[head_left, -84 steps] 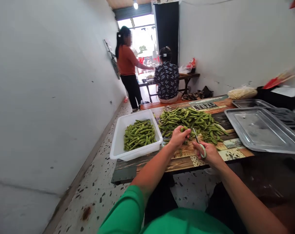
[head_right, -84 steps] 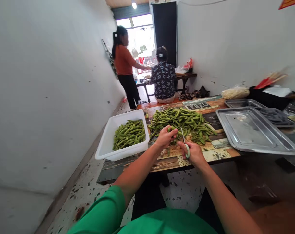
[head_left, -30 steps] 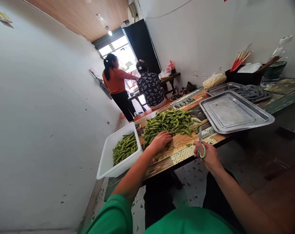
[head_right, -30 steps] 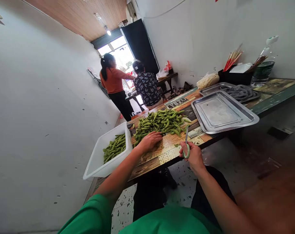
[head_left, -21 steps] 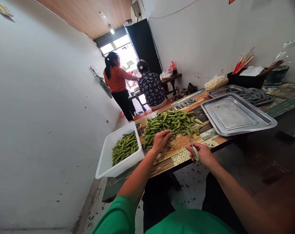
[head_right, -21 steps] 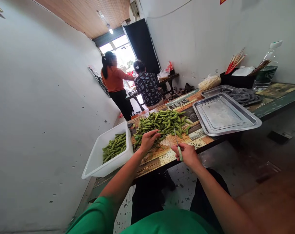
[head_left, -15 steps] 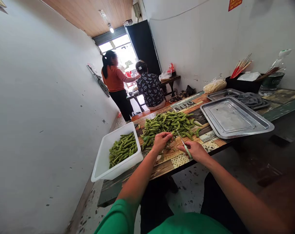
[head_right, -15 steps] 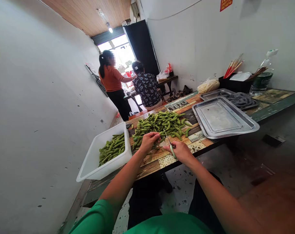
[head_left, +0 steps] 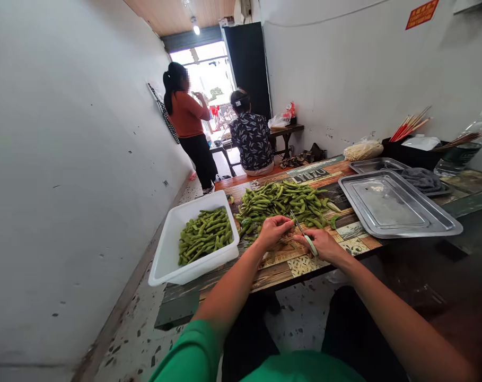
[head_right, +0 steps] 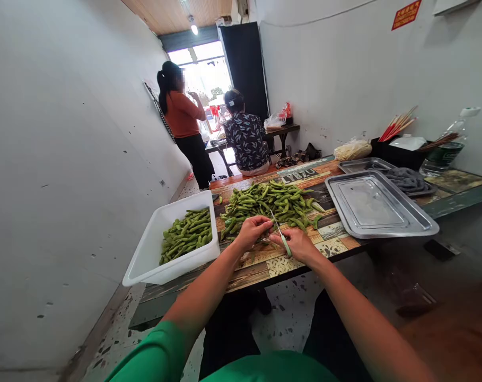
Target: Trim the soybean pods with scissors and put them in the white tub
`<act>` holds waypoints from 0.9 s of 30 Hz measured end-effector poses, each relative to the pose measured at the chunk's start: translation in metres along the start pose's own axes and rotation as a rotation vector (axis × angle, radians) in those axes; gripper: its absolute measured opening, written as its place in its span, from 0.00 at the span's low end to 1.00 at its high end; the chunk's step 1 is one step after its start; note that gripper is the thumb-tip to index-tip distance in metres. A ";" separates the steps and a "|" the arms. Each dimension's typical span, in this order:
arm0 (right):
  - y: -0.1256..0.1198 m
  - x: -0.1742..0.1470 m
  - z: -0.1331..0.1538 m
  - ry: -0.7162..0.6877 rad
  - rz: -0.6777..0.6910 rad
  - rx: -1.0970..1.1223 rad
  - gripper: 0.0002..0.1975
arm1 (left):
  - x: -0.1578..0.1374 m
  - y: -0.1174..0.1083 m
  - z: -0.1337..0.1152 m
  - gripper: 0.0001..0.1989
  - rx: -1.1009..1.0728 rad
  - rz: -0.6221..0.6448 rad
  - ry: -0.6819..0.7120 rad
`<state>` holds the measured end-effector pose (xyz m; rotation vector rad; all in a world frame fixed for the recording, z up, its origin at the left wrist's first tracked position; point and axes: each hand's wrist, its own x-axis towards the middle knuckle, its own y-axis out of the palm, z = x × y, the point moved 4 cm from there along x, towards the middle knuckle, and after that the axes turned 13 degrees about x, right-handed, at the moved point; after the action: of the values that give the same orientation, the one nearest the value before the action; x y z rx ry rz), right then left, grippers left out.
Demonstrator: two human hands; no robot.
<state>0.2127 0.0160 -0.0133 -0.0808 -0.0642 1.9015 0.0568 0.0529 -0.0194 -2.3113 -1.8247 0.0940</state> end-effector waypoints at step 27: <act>0.020 -0.014 0.015 0.160 -0.014 0.229 0.20 | -0.003 -0.001 0.003 0.19 -0.528 -0.015 -0.182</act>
<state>0.1973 -0.0039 0.0004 -0.0758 0.2604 1.8700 0.0549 0.0505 -0.0224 -2.7062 -2.1660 -0.2129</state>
